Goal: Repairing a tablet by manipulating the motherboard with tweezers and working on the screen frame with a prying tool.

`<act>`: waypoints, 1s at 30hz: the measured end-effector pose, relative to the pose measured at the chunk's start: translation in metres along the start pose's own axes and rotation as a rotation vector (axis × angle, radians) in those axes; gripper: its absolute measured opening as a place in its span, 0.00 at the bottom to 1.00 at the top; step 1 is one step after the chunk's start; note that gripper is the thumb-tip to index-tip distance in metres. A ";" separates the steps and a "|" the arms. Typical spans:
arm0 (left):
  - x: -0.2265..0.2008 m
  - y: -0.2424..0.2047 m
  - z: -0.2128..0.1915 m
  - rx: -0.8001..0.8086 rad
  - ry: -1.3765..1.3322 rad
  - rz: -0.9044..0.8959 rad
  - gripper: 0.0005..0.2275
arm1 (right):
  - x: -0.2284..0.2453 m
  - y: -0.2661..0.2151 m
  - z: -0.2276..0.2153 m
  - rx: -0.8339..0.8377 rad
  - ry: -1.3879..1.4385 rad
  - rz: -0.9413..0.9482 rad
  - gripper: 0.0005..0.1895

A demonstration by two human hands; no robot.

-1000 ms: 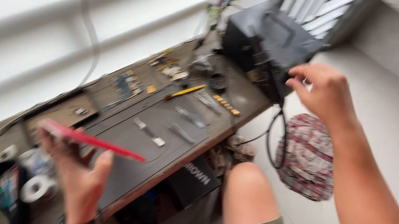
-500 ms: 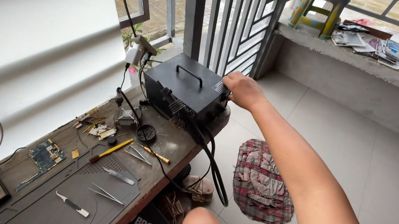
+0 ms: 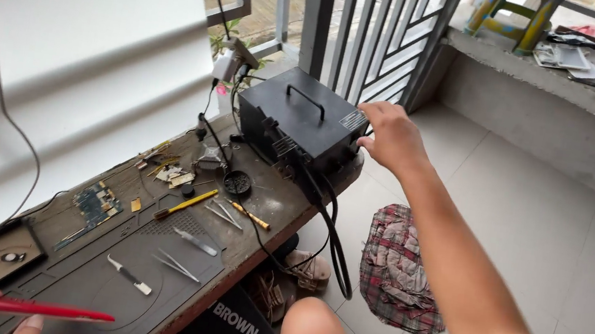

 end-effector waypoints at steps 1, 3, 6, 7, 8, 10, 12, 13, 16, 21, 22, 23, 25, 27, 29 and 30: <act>-0.001 0.002 0.004 -0.007 0.010 0.004 0.50 | 0.022 -0.018 -0.032 -0.191 0.147 -0.028 0.35; -0.007 0.006 0.008 -0.021 0.027 0.004 0.50 | 0.071 -0.056 -0.068 -0.377 0.302 -0.062 0.30; 0.000 0.002 0.011 -0.048 -0.021 -0.130 0.51 | 0.162 -0.114 -0.096 -0.620 0.499 -0.221 0.14; -0.005 0.000 0.013 -0.035 -0.048 -0.170 0.51 | 0.194 -0.125 -0.090 -0.574 0.677 -0.239 0.09; -0.008 -0.001 0.015 -0.022 -0.075 -0.210 0.51 | 0.227 -0.137 -0.086 -0.521 0.855 -0.255 0.06; -0.014 -0.003 0.009 -0.012 -0.042 -0.220 0.52 | 0.287 -0.141 -0.075 -0.409 0.982 -0.360 0.07; -0.024 -0.004 0.013 0.000 -0.024 -0.231 0.53 | 0.334 -0.138 -0.067 -0.296 1.090 -0.466 0.08; -0.037 -0.004 0.017 0.032 -0.047 -0.183 0.52 | 0.357 -0.133 -0.061 -0.242 1.078 -0.509 0.09; -0.049 -0.005 0.019 0.048 -0.018 -0.165 0.53 | 0.408 -0.117 -0.057 -0.180 1.076 -0.586 0.11; -0.037 -0.010 0.015 0.025 0.073 -0.214 0.56 | 0.454 -0.110 -0.061 -0.200 1.133 -0.638 0.15; -0.040 -0.011 0.016 0.043 0.076 -0.178 0.55 | 0.459 -0.113 -0.061 -0.220 1.163 -0.656 0.13; -0.043 -0.011 0.018 0.058 0.079 -0.144 0.54 | 0.463 -0.115 -0.060 -0.239 1.194 -0.676 0.12; -0.047 -0.008 0.017 0.041 0.092 -0.111 0.58 | 0.470 -0.113 -0.055 -0.232 1.269 -0.649 0.12; -0.050 -0.009 0.015 0.035 0.106 -0.084 0.62 | 0.474 -0.113 -0.054 -0.217 1.342 -0.608 0.13; -0.055 -0.006 0.015 0.044 0.075 -0.060 0.61 | 0.478 -0.110 -0.062 -0.195 1.319 -0.625 0.14; -0.053 -0.006 0.012 0.029 0.088 -0.065 0.61 | 0.478 -0.110 -0.067 -0.183 1.332 -0.639 0.14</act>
Point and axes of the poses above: each hand's wrist, its own y-axis towards the middle knuckle, its own z-axis out of the palm, x = y × z, the point moved 7 cm from there along y, towards the middle knuckle, and after that the axes turned 1 degree about -y, right-handed, at the moved point
